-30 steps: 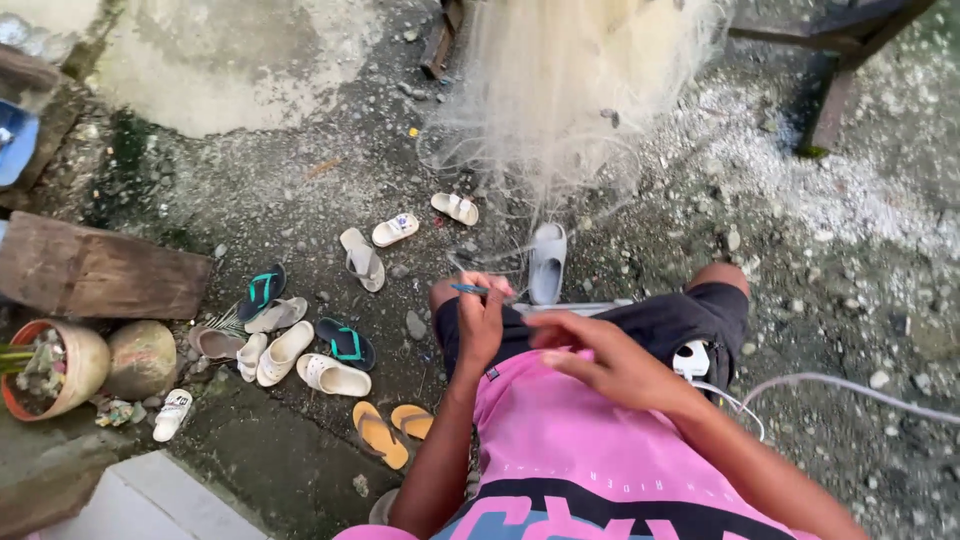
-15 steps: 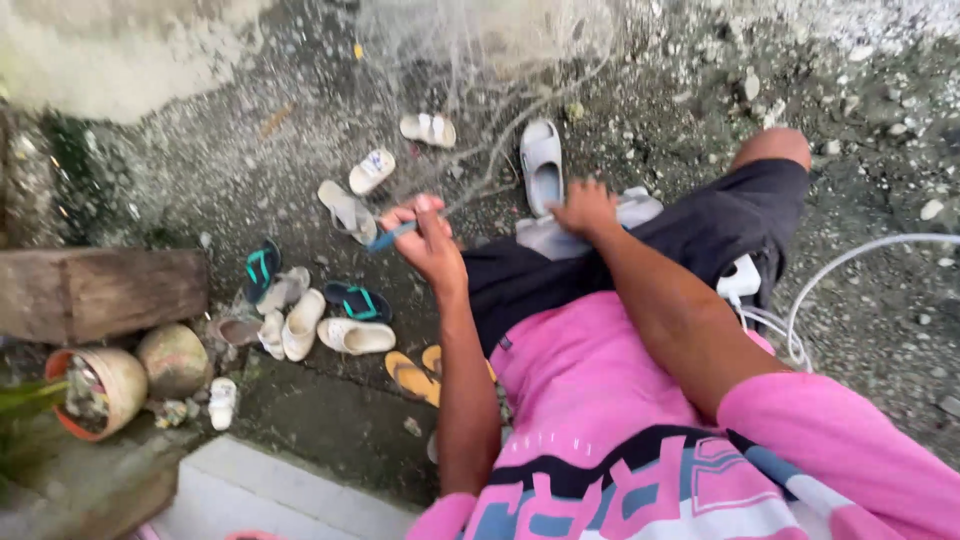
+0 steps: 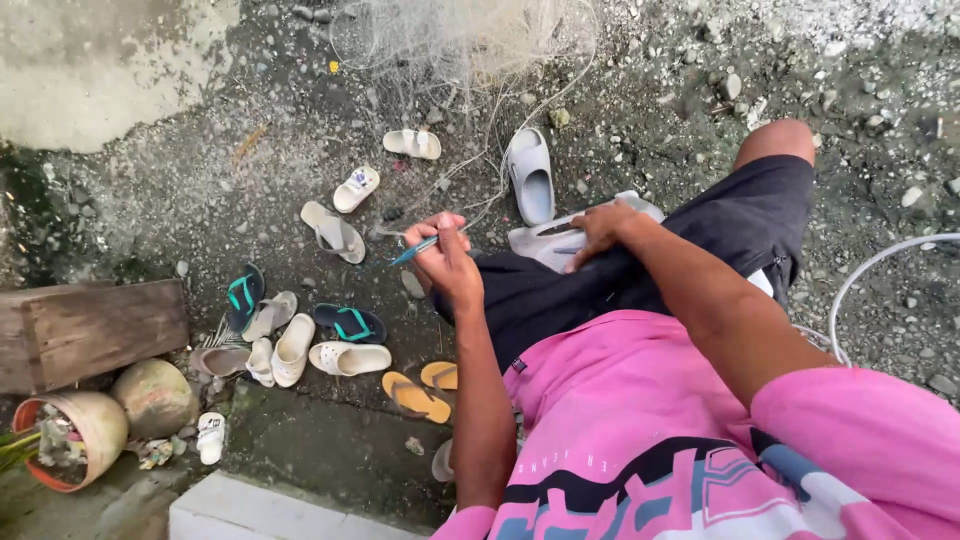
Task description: Repairing a fishing net by tying knots and threading line using a small blue tool.
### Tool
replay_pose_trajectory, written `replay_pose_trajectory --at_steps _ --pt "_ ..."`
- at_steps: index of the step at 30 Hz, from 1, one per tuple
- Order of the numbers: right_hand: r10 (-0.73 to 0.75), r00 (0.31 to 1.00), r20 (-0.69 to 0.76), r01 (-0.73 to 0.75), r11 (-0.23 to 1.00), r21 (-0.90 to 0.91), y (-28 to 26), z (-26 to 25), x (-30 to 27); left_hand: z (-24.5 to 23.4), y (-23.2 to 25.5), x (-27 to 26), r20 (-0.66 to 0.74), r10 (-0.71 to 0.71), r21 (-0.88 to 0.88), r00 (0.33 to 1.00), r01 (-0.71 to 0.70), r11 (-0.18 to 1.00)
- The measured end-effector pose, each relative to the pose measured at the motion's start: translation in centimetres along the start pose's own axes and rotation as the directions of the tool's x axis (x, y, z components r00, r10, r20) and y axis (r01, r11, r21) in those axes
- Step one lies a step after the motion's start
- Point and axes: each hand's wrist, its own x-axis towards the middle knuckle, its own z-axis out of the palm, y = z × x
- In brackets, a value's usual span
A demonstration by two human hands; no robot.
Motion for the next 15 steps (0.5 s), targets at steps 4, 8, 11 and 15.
replay_pose_trajectory --at_steps 4,8,11,15 --pt "-0.051 0.981 0.185 0.001 0.964 0.264 0.5 -0.4 3.4 -0.5 -1.3 -0.1 -0.002 -0.017 -0.002 1.000 0.017 1.000" --pt "-0.155 0.946 0.284 0.040 0.927 0.373 0.5 -1.5 2.4 -1.7 -1.6 -0.7 0.019 -0.101 0.057 0.995 0.100 0.993" --pt "-0.227 0.933 0.281 0.067 0.874 0.482 1.3 -0.5 1.7 -2.4 -0.1 -1.5 0.026 -0.146 0.128 0.989 0.142 0.982" --pt "-0.293 0.917 0.269 0.109 0.836 0.538 2.7 3.1 3.0 -2.8 1.6 -2.3 0.021 -0.235 0.174 0.972 0.228 0.958"
